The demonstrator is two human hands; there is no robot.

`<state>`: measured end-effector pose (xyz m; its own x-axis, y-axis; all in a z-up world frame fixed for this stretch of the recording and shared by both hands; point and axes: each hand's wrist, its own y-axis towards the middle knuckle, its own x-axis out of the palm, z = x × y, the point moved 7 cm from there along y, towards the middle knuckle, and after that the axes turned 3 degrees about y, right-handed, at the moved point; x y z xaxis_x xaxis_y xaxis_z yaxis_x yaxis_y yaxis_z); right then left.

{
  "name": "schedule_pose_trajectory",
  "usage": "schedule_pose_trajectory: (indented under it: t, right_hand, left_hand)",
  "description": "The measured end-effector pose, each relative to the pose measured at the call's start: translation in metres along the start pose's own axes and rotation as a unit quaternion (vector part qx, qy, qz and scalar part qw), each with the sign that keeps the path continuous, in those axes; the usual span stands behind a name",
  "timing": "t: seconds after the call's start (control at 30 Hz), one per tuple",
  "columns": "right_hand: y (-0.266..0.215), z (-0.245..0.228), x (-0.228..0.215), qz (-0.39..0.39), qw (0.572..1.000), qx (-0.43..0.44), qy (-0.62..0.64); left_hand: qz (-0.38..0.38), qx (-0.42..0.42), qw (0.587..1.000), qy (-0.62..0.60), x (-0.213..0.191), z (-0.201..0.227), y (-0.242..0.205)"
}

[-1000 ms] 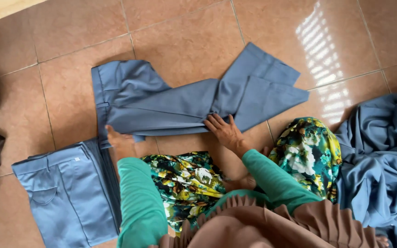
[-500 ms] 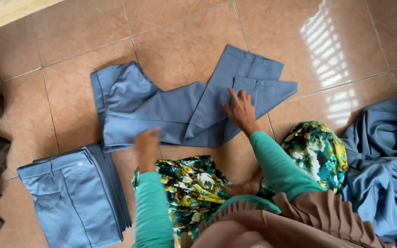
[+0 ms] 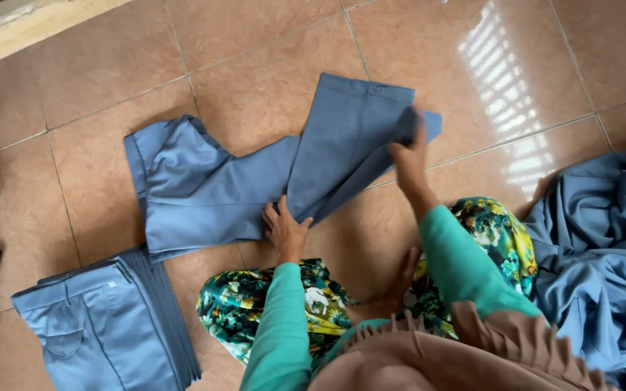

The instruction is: Folding blue trousers and stacking them neatly on the floor.

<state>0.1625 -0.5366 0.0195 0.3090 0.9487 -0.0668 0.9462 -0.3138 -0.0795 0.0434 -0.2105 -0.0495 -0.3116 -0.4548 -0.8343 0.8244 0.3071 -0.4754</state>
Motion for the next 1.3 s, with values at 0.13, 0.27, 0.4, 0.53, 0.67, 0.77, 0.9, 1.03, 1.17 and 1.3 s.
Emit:
schedule_pose_trajectory:
  t: [0.13,0.27,0.4,0.53,0.67,0.77,0.9,1.03,1.17,1.3]
  right_hand:
    - [-0.019,0.077,-0.120,0.168,0.967,0.072,0.175]
    - [-0.028,0.169,-0.228,0.274,0.921,0.177,0.212]
    - [-0.009,0.058,-0.190,0.274,0.962,0.000,-0.016]
    - [0.003,0.003,-0.038,0.100,0.982,-0.062,-0.150]
    - [-0.031,-0.018,0.127,-0.058,0.903,-0.116,-0.409]
    - [-0.056,-0.006,0.183,-0.178,0.807,-0.073,-0.558]
    - [-0.029,0.019,0.171,-0.162,0.794,-0.011,-0.586]
    - [0.039,0.081,0.100,-0.034,0.963,0.051,-0.261]
    - [0.007,0.073,-0.020,0.122,0.964,0.140,0.191]
    - [-0.014,0.245,-0.168,0.275,0.901,0.228,0.248]
  left_hand:
    - [0.023,-0.006,1.000,-0.004,-0.001,0.015,0.003]
    - [0.056,0.010,0.998,-0.025,0.012,0.014,0.011]
    - [0.129,0.031,0.990,-0.057,0.025,-0.006,0.018]
    - [0.291,0.155,0.943,-0.045,-0.004,0.013,-0.018]
    - [0.287,0.212,0.933,0.038,0.002,0.029,-0.038]
    - [0.288,0.210,0.934,0.005,0.000,0.026,-0.050]
    - [0.304,0.211,0.929,0.006,-0.020,0.016,-0.058]
    - [0.340,0.224,0.913,0.014,-0.035,0.011,-0.054]
    - [0.372,0.249,0.894,0.020,-0.038,0.024,-0.050]
    - [0.318,0.267,0.910,0.021,-0.003,0.011,-0.040]
